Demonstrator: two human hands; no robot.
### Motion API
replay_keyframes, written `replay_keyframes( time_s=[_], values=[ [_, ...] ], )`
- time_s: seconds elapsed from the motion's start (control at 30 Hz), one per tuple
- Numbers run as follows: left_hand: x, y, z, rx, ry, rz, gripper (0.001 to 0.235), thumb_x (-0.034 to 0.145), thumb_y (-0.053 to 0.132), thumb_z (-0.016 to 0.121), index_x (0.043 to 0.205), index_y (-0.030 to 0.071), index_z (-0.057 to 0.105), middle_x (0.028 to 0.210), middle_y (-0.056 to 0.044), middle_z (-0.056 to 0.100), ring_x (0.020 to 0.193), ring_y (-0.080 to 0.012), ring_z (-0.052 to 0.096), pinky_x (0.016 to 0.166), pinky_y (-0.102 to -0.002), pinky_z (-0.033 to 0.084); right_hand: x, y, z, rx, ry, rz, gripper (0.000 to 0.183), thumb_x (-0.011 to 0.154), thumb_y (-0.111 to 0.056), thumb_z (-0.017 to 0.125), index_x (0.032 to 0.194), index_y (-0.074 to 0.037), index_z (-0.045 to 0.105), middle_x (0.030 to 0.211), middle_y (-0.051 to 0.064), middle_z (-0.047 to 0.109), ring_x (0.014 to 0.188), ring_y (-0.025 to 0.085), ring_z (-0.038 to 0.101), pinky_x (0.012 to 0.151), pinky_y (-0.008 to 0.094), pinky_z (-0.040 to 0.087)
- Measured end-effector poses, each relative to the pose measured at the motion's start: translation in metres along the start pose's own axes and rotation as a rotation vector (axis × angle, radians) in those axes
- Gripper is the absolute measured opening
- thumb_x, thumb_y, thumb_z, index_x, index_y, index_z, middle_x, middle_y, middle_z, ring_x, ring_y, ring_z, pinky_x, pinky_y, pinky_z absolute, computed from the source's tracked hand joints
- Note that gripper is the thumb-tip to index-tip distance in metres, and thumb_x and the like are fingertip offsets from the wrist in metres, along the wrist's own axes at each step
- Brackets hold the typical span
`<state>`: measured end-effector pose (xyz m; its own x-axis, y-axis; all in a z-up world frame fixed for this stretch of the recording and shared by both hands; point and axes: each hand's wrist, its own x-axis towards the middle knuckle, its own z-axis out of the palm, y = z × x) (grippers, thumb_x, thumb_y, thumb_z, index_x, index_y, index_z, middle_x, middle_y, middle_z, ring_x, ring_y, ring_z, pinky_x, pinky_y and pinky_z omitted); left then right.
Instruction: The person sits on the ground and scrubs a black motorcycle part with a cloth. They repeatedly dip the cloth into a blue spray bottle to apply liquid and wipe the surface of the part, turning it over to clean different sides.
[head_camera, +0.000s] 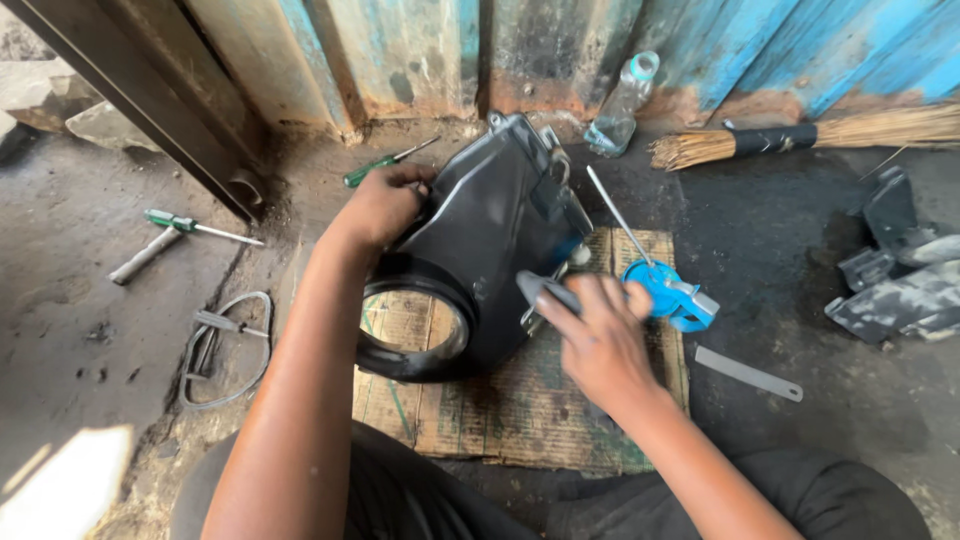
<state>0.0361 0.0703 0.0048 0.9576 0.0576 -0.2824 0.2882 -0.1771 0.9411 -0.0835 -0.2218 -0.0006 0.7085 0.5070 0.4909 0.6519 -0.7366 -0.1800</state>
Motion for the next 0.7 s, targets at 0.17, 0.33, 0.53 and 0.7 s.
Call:
replay_keyframes(
  time_s=[0.17, 0.33, 0.53, 0.7],
  values=[
    [0.0, -0.009, -0.009, 0.098, -0.131, 0.134, 0.037, 0.092, 0.007, 0.061, 0.128, 0.007, 0.07, 0.113, -0.008, 0.075, 0.1, -0.0172, 0.067, 0.088, -0.031, 0.054, 0.071, -0.009, 0.016, -0.019, 0.034, -0.111, 0.048, 0.077, 0.003, 0.066, 0.118, -0.022, 0.074, 0.111, 0.01, 0.058, 0.106, 0.031, 0.053, 0.097, 0.048, 0.03],
    [-0.001, -0.006, -0.01, 0.08, -0.115, 0.052, 0.041, 0.091, 0.008, 0.06, 0.131, 0.011, 0.07, 0.118, -0.007, 0.074, 0.104, -0.0171, 0.067, 0.092, -0.029, 0.052, 0.082, -0.041, 0.042, -0.246, 0.005, -0.134, 0.042, 0.089, -0.007, 0.06, 0.124, -0.026, 0.072, 0.115, 0.007, 0.058, 0.107, 0.026, 0.052, 0.096, 0.048, 0.032],
    [-0.011, 0.0, -0.004, 0.042, -0.158, 0.019, 0.045, 0.088, 0.006, 0.063, 0.132, 0.012, 0.069, 0.116, -0.01, 0.076, 0.102, -0.0175, 0.068, 0.088, -0.029, 0.053, 0.047, -0.038, 0.039, -0.318, -0.087, -0.237, 0.044, 0.088, -0.013, 0.056, 0.128, -0.026, 0.07, 0.116, 0.006, 0.059, 0.107, 0.024, 0.053, 0.094, 0.046, 0.032],
    [-0.015, 0.002, -0.011, -0.023, -0.157, -0.043, 0.047, 0.084, 0.003, 0.066, 0.129, 0.013, 0.072, 0.104, -0.004, 0.074, 0.091, -0.0127, 0.064, 0.079, -0.028, 0.051, 0.004, -0.019, 0.019, -0.303, -0.198, -0.275, 0.049, 0.082, -0.012, 0.06, 0.129, -0.024, 0.069, 0.12, 0.007, 0.06, 0.11, 0.025, 0.053, 0.094, 0.045, 0.032]
  ],
)
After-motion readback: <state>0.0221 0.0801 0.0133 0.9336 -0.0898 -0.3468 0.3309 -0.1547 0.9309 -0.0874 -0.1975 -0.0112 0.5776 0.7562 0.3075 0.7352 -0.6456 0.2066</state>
